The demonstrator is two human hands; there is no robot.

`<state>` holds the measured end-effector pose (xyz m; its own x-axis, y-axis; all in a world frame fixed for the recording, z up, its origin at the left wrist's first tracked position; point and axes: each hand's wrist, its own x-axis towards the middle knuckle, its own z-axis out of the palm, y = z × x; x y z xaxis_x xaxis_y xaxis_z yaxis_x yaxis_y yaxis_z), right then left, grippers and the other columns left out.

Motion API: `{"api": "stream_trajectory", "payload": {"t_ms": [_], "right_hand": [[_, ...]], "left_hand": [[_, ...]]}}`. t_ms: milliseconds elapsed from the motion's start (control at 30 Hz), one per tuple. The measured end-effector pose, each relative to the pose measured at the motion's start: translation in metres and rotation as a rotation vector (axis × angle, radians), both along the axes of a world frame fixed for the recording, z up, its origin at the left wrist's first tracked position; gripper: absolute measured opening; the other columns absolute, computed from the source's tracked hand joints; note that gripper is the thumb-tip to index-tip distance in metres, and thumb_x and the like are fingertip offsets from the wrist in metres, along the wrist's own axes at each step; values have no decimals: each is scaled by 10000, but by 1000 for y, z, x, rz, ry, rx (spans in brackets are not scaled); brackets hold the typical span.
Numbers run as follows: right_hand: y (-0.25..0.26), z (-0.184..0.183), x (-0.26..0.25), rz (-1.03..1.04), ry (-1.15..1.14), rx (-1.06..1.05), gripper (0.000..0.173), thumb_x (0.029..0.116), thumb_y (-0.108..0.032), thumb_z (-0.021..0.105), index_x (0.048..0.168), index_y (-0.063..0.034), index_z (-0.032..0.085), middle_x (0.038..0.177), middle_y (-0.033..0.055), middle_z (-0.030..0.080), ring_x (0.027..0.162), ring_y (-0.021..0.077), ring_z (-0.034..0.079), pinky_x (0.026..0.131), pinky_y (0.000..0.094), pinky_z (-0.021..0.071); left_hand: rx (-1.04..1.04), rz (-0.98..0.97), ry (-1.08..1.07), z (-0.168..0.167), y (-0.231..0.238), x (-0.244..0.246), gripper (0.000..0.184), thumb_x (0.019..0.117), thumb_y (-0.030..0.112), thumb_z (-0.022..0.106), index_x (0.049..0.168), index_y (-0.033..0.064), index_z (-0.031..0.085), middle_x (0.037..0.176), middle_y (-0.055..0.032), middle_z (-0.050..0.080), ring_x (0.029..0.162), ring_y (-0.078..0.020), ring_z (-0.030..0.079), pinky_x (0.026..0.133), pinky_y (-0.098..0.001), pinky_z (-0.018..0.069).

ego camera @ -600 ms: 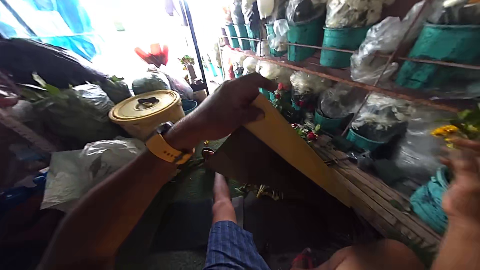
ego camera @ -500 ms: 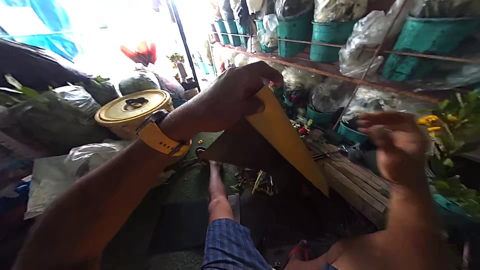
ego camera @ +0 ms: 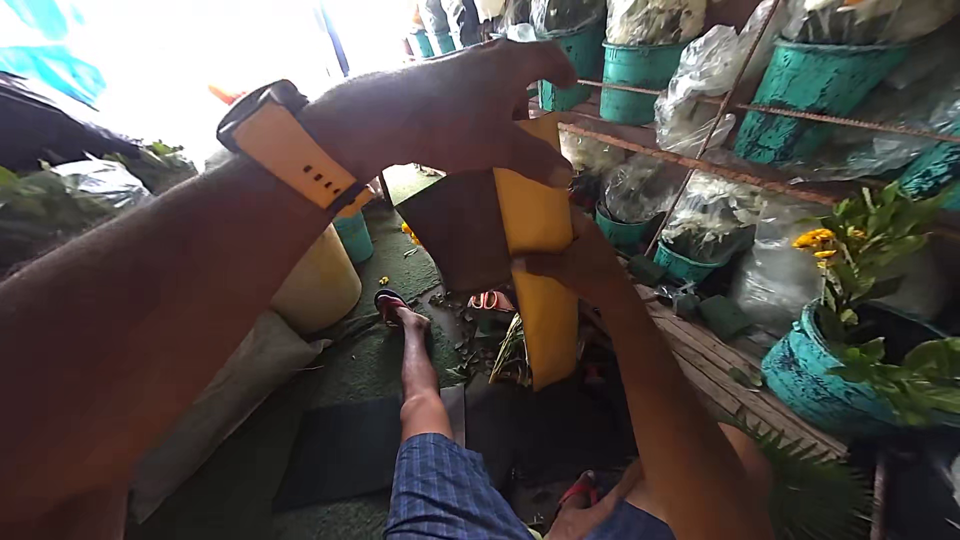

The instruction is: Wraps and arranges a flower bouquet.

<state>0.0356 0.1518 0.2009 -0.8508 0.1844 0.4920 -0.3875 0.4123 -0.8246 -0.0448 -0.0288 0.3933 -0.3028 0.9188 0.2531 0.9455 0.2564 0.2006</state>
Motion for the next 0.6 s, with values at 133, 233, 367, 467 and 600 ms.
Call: {"api": "stream_trajectory", "payload": {"t_ms": [133, 233, 367, 467, 600], "right_hand": [[-5, -15, 5, -154, -14, 27, 741, 734, -313, 921, 1365, -201, 550, 1095, 60, 702, 910, 167, 710, 733, 399, 625], [5, -17, 8, -136, -24, 59, 753, 752, -441, 890, 1374, -196, 542, 1093, 29, 705, 921, 133, 710, 754, 372, 633], [37, -40, 9, 139, 18, -68, 765, 787, -521, 846, 1384, -168, 524, 1109, 32, 708, 922, 153, 716, 735, 345, 638], [53, -65, -3, 245, -45, -181, 808, 743, -488, 894, 1398, -182, 534, 1113, 38, 724, 965, 163, 718, 816, 373, 632], [45, -85, -10, 262, -62, -269, 615, 740, -281, 917, 1250, -89, 632, 1047, 62, 741, 944, 173, 726, 853, 379, 628]], "left_hand": [[-25, 27, -54, -10, 14, -12, 675, 867, 244, 826, 1457, 214, 497, 841, -28, 677, 675, -125, 643, 637, -322, 576], [17, -47, -72, -10, 20, -15, 584, 893, 53, 757, 1417, 200, 544, 818, -20, 656, 654, -112, 622, 610, -286, 562], [14, -114, -24, -2, 21, -19, 541, 899, 46, 747, 1382, 207, 567, 864, -11, 674, 696, -91, 657, 641, -274, 593], [16, -107, -48, 6, 25, -18, 549, 885, 8, 737, 1373, 203, 578, 841, -16, 648, 676, -101, 632, 605, -272, 573], [-10, -85, -71, 9, 33, -18, 554, 909, 15, 729, 1398, 213, 559, 897, -21, 658, 701, -97, 645, 597, -260, 572]]}}
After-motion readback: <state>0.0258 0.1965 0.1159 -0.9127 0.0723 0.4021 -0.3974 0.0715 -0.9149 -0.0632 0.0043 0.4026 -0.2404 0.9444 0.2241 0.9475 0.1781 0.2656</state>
